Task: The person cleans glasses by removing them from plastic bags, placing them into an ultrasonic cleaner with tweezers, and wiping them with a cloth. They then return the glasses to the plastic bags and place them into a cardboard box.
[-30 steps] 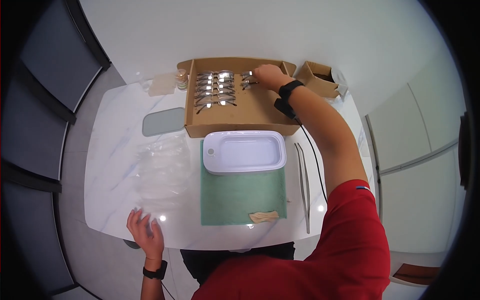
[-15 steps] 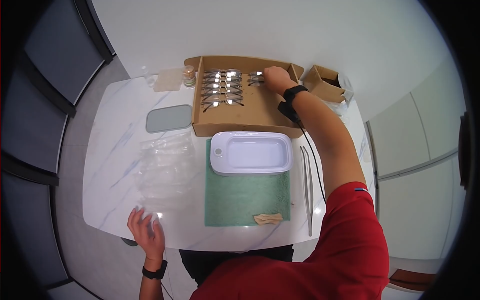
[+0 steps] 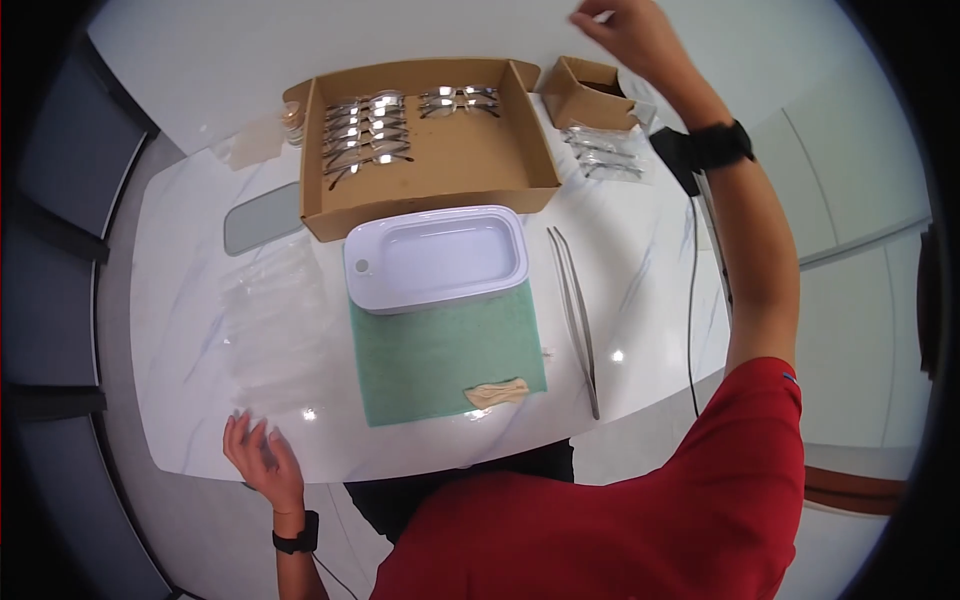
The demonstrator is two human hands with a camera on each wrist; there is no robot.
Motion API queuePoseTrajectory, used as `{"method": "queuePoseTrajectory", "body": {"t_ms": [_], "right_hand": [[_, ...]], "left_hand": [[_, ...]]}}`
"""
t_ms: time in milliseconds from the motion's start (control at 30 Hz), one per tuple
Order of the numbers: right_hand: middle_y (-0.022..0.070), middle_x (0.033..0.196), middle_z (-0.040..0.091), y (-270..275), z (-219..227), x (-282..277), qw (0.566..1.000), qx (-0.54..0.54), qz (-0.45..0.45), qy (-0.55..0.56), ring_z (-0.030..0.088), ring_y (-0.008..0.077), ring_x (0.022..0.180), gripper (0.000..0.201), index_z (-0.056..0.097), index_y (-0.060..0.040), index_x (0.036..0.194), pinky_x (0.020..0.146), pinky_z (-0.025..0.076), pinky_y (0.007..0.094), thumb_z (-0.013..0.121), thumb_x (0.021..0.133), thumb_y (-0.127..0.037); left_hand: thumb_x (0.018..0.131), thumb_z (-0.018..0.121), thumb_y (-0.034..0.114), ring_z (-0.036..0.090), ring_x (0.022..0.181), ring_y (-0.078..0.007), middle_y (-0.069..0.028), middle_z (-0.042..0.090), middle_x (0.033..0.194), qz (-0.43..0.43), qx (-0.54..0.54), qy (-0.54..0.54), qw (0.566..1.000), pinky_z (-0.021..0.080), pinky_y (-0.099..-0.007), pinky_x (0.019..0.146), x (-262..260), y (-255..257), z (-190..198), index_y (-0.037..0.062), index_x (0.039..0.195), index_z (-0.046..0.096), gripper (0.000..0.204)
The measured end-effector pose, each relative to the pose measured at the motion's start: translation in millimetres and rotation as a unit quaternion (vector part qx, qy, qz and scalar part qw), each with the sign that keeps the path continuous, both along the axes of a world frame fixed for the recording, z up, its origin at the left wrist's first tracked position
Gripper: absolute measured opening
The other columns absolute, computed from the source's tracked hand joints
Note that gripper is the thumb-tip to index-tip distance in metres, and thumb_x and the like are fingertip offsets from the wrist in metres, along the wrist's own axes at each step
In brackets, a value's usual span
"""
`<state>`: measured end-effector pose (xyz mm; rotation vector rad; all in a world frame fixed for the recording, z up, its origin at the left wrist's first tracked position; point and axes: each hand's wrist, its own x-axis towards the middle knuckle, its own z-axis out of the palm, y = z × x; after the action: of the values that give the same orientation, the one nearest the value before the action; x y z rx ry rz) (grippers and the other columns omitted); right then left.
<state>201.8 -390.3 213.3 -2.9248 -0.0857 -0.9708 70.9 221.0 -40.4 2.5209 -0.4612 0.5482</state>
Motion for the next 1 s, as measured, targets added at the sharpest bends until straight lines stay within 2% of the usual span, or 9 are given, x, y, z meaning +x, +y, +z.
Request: {"method": "queuePoseTrajectory", "body": {"t_ms": [67, 133, 200, 267, 333, 433, 533, 733, 1000], "right_hand": [[0.0128, 0.081, 0.073, -54.7, -1.7, -37.3, 0.996, -0.007, -0.090, -0.014, 0.070, 0.0310, 0.073, 0.034, 0.073, -0.0054, 0.089, 0.068, 0.054, 0.0390, 0.071, 0.088, -0.039], [0.0122, 0.077, 0.073, -100.8, -33.6, -70.6, 0.973, 0.110, -0.204, 0.021, 0.069, 0.0297, 0.069, 0.038, 0.072, -0.0023, 0.085, 0.067, 0.054, 0.0387, 0.071, 0.088, -0.040], [0.0134, 0.079, 0.073, -164.5, -105.3, -100.8, 0.937, 0.270, -0.211, 0.070, 0.068, 0.0273, 0.070, 0.047, 0.072, 0.0005, 0.086, 0.067, 0.053, 0.0381, 0.072, 0.086, -0.046], [0.0138, 0.082, 0.072, -200.2, -177.9, -127.1, 0.902, 0.287, -0.310, 0.088, 0.068, 0.0242, 0.074, 0.051, 0.071, 0.0015, 0.087, 0.068, 0.052, 0.0370, 0.074, 0.083, -0.050], [0.0066, 0.079, 0.068, -221.1, -231.6, -143.7, 0.905, 0.231, -0.350, 0.073, 0.061, 0.0150, 0.069, 0.043, 0.069, -0.0018, 0.090, 0.065, 0.050, 0.0322, 0.079, 0.082, -0.042], [0.0125, 0.085, 0.071, -189.9, -233.0, -146.1, 0.845, 0.381, -0.361, 0.098, 0.068, 0.0225, 0.079, 0.046, 0.070, -0.0001, 0.091, 0.072, 0.052, 0.0344, 0.081, 0.076, -0.043], [0.0117, 0.084, 0.071, -181.9, -234.7, -145.4, 0.840, 0.426, -0.323, 0.093, 0.068, 0.0221, 0.080, 0.045, 0.070, -0.0006, 0.091, 0.073, 0.052, 0.0340, 0.083, 0.074, -0.040], [0.0117, 0.084, 0.073, -172.8, -215.3, -150.7, 0.896, 0.328, -0.282, 0.096, 0.070, 0.0254, 0.080, 0.030, 0.072, -0.0041, 0.089, 0.075, 0.054, 0.0356, 0.080, 0.076, -0.029], [0.0111, 0.086, 0.074, -105.1, -118.0, -191.8, 0.955, 0.210, -0.206, 0.049, 0.071, 0.0288, 0.082, 0.018, 0.072, -0.0065, 0.092, 0.075, 0.055, 0.0391, 0.073, 0.080, -0.020]], "left_hand": [[0.090, 0.056, -0.005, 0.044, 0.134, -0.0390, -0.0168, 0.056, 0.133, -0.004, -0.002, 0.001, 1.000, 0.041, -0.0485, 0.106, -0.6, 2.7, -2.1, -0.0016, 0.109, 0.063, 0.020], [0.089, 0.058, -0.004, 0.045, 0.132, -0.0402, -0.0176, 0.056, 0.132, -0.005, -0.011, -0.005, 1.000, 0.042, -0.0494, 0.104, -0.1, 1.7, -3.2, -0.0024, 0.108, 0.062, 0.020], [0.088, 0.059, -0.003, 0.046, 0.131, -0.0409, -0.0180, 0.057, 0.131, -0.004, -0.009, -0.008, 1.000, 0.043, -0.0499, 0.103, -1.3, 2.4, -3.4, -0.0026, 0.108, 0.062, 0.020], [0.088, 0.059, -0.003, 0.046, 0.131, -0.0410, -0.0181, 0.057, 0.131, 0.000, -0.001, -0.008, 1.000, 0.043, -0.0500, 0.104, -2.0, 2.3, -2.8, -0.0022, 0.108, 0.062, 0.019], [0.089, 0.059, -0.002, 0.046, 0.131, -0.0408, -0.0180, 0.056, 0.131, -0.002, -0.001, -0.011, 1.000, 0.042, -0.0501, 0.104, -3.2, 0.6, -1.6, -0.0021, 0.107, 0.062, 0.019], [0.089, 0.059, -0.002, 0.045, 0.131, -0.0404, -0.0176, 0.056, 0.131, 0.001, 0.005, -0.013, 1.000, 0.042, -0.0500, 0.105, -3.7, 1.4, -1.0, -0.0020, 0.107, 0.062, 0.019], [0.089, 0.060, -0.002, 0.046, 0.130, -0.0402, -0.0171, 0.056, 0.131, 0.000, -0.002, -0.017, 1.000, 0.041, -0.0500, 0.106, -3.5, 1.8, -5.6, -0.0015, 0.107, 0.062, 0.019], [0.088, 0.061, -0.001, 0.046, 0.129, -0.0407, -0.0170, 0.057, 0.129, -0.003, 0.001, -0.033, 0.999, 0.040, -0.0504, 0.106, -4.9, 0.7, -1.9, -0.0006, 0.107, 0.062, 0.019], [0.087, 0.061, -0.002, 0.047, 0.129, -0.0393, -0.0167, 0.058, 0.128, -0.014, -0.018, -0.083, 0.996, 0.040, -0.0497, 0.106, -5.3, 6.1, -3.6, -0.0011, 0.107, 0.062, 0.020]]}}
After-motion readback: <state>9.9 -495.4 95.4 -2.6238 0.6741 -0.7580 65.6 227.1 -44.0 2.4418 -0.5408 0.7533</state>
